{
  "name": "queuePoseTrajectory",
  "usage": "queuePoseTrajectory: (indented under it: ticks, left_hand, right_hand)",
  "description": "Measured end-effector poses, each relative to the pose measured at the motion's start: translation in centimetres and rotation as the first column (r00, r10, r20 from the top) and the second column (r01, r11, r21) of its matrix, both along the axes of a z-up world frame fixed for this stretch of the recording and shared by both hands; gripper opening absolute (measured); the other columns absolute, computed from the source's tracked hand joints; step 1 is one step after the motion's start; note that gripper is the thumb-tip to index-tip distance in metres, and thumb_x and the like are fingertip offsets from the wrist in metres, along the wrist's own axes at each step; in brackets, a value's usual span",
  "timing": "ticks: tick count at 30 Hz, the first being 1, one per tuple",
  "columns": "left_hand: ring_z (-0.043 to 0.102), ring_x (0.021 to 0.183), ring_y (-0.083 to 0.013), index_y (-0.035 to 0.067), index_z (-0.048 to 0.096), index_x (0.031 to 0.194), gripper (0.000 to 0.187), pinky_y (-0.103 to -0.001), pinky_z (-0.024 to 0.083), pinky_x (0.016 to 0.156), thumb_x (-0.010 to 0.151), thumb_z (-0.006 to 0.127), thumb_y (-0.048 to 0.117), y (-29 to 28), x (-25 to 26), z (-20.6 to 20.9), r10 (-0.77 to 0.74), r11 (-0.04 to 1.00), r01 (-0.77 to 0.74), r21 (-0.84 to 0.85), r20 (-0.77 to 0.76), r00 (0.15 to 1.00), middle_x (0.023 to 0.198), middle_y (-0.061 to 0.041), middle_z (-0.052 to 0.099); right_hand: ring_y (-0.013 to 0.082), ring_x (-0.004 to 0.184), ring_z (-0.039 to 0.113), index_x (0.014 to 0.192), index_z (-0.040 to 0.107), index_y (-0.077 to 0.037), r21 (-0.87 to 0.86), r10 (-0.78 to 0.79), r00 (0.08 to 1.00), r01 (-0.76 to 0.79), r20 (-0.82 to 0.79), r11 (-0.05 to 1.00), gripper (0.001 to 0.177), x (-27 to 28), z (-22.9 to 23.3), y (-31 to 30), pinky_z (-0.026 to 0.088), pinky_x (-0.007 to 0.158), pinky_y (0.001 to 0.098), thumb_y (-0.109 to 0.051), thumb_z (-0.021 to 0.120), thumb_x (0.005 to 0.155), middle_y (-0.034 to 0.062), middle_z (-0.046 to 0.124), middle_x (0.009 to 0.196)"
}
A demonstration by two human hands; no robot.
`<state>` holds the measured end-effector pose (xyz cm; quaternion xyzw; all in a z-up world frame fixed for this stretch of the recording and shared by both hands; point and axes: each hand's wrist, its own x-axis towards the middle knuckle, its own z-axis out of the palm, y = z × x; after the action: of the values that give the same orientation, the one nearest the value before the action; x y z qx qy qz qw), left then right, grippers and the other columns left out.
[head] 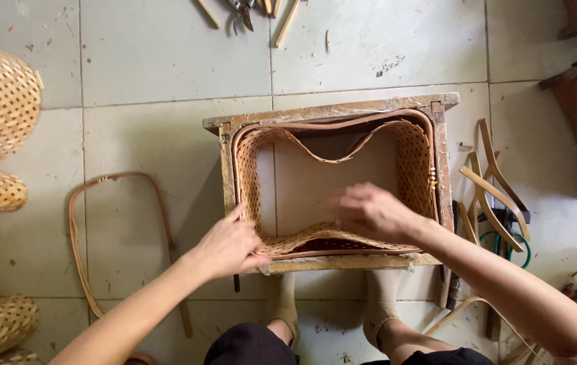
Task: The person weaves a rectangular basket by fitting a woven body into a wooden mold, then attaching and securing a bamboo rim using a hammer. They adjust the rim and body, then insert and hammer in internal bamboo supports.
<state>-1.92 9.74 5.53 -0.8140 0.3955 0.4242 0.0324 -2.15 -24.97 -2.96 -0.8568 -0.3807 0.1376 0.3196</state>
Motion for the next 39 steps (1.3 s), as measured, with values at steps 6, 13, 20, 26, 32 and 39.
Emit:
queuePoseTrajectory:
  ticks: [6,13,20,26,32,39]
  left_hand:
    - [0.049,0.129,-0.0433,0.002,0.057,0.138,0.093,-0.067,0.026,0.108,0.059,0.090,0.039,-1.1,10.8,-6.0,0.669,0.701,-0.120,-0.703,0.589,0.453,0.139,-0.029,0.058]
    - [0.052,0.135,-0.0341,0.014,0.052,0.148,0.076,-0.064,0.028,0.126,0.081,0.087,0.013,-0.5,14.5,-13.3,0.640,0.764,-0.488,-0.423,0.594,0.487,0.142,-0.016,0.058]
    - [0.052,0.133,-0.0422,0.009,0.058,0.141,0.078,-0.063,0.033,0.111,0.066,0.074,-0.002,-5.1,10.9,-10.9,0.620,0.778,-0.090,-0.622,0.735,0.274,0.144,-0.031,0.054]
    - [0.057,0.117,-0.0308,0.017,0.059,0.132,0.058,-0.042,0.047,0.108,0.081,0.083,0.034,-10.6,0.0,-9.8,0.217,0.818,-0.309,-0.486,-0.237,0.947,0.139,-0.007,0.055]
    - [0.071,0.102,-0.0351,0.008,0.067,0.126,0.038,-0.043,0.060,0.092,0.089,0.068,0.011,-12.0,-1.7,-9.7,0.288,0.719,-0.345,-0.604,-0.192,0.938,0.130,-0.014,0.068]
    - [0.072,0.091,-0.0374,0.004,0.073,0.115,0.029,-0.045,0.061,0.079,0.089,0.059,0.001,-12.0,-3.0,-9.0,0.407,0.674,-0.428,-0.602,-0.182,0.895,0.109,-0.017,0.075]
  right_hand:
    - [0.0314,0.102,0.063,0.133,0.050,-0.004,0.038,-0.303,0.818,0.327,0.489,0.944,0.052,5.2,-1.9,3.9,0.051,0.093,0.0483,-0.035,0.064,0.094,0.0182,0.068,0.109]
    - [0.0187,0.064,0.062,0.125,0.053,-0.009,-0.404,-0.294,0.904,0.405,0.310,0.820,0.028,9.3,-7.5,7.2,0.052,0.053,0.0344,-0.001,0.051,0.098,0.0090,0.067,0.084]
    - [0.0250,0.090,0.068,0.127,0.056,-0.007,-0.328,-0.222,0.926,0.321,0.304,0.888,0.032,9.3,-4.6,5.9,0.055,0.081,0.0419,-0.012,0.059,0.096,0.0126,0.069,0.103]
    - [0.0269,0.124,0.062,0.141,0.058,-0.013,-0.044,-0.308,0.904,0.335,0.297,0.941,0.047,3.8,0.8,-2.6,0.047,0.109,0.0462,-0.028,0.067,0.097,0.0086,0.066,0.135]
    - [0.0287,0.128,0.059,0.128,0.063,-0.012,-0.408,0.179,0.954,-0.068,0.241,0.910,0.066,-3.0,2.8,-8.8,0.035,0.118,0.0551,-0.027,0.057,0.064,0.0089,0.066,0.135]
    - [0.0306,0.097,0.064,0.103,0.065,-0.004,-0.619,0.195,0.975,-0.218,-0.105,0.754,0.053,-6.9,2.5,-9.4,0.034,0.110,0.0469,-0.046,0.081,0.075,0.0136,0.068,0.093]
